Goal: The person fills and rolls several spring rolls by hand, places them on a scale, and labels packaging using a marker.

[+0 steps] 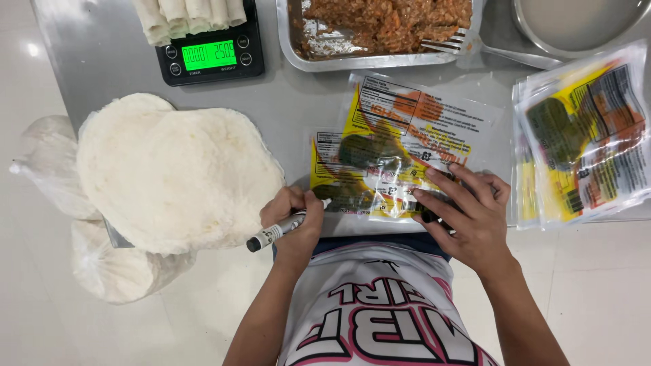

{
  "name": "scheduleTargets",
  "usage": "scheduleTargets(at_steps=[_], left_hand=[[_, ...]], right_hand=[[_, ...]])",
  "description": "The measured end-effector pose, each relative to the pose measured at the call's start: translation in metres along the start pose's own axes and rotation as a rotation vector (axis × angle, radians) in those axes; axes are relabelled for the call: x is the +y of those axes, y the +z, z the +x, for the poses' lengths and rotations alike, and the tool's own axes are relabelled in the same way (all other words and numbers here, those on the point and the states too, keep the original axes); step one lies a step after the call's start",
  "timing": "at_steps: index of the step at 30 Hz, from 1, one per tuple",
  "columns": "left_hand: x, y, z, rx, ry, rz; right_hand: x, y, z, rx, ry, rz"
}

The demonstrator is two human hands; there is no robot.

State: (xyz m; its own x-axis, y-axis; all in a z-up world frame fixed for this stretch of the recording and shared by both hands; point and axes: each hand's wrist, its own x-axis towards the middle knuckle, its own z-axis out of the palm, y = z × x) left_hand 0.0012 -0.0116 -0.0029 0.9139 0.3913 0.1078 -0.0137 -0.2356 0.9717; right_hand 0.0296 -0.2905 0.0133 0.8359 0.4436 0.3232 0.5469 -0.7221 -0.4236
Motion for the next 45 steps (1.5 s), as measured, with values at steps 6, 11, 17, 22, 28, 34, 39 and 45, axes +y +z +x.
scheduleTargets(at_steps=[6, 11, 17, 22, 28, 34, 39, 45], left_hand=[[0.006, 0.001, -0.001, -0.023, -0.025, 0.107], [-0.003, 0.005, -0.001, -0.027, -0.044, -0.019], [0.01, 0.006, 0.004, -0.073, -0.013, 0.002], [0.001, 0.005, -0.003, -0.059, -0.018, 0.103], [0.006, 0.009, 0.001, -0.084, -0.012, 0.015], [-0.004, 0.005, -0.003, 0.023, -0.123, -0.191], [-0.002, -0.025, -0.001, 0.05, -0.129, -0.092], [-0.018, -0.036, -0.006, -0.039, 0.03, 0.005]], right_hand=[[-0.001, 0.0, 0.001, 0.001, 0.004, 0.013], [0.0, -0.001, 0.002, 0.003, -0.019, 0.005], [0.001, -0.001, 0.001, 0.003, -0.029, -0.004], [-0.001, -0.001, 0.001, 0.003, -0.021, 0.007], [-0.001, -0.002, 0.002, 0.01, -0.025, 0.009], [-0.001, -0.002, 0.003, 0.005, -0.021, 0.01], [-0.001, -0.003, 0.005, 0.001, -0.025, 0.011], [0.0, 0.0, 0.001, 0.008, -0.025, 0.007]])
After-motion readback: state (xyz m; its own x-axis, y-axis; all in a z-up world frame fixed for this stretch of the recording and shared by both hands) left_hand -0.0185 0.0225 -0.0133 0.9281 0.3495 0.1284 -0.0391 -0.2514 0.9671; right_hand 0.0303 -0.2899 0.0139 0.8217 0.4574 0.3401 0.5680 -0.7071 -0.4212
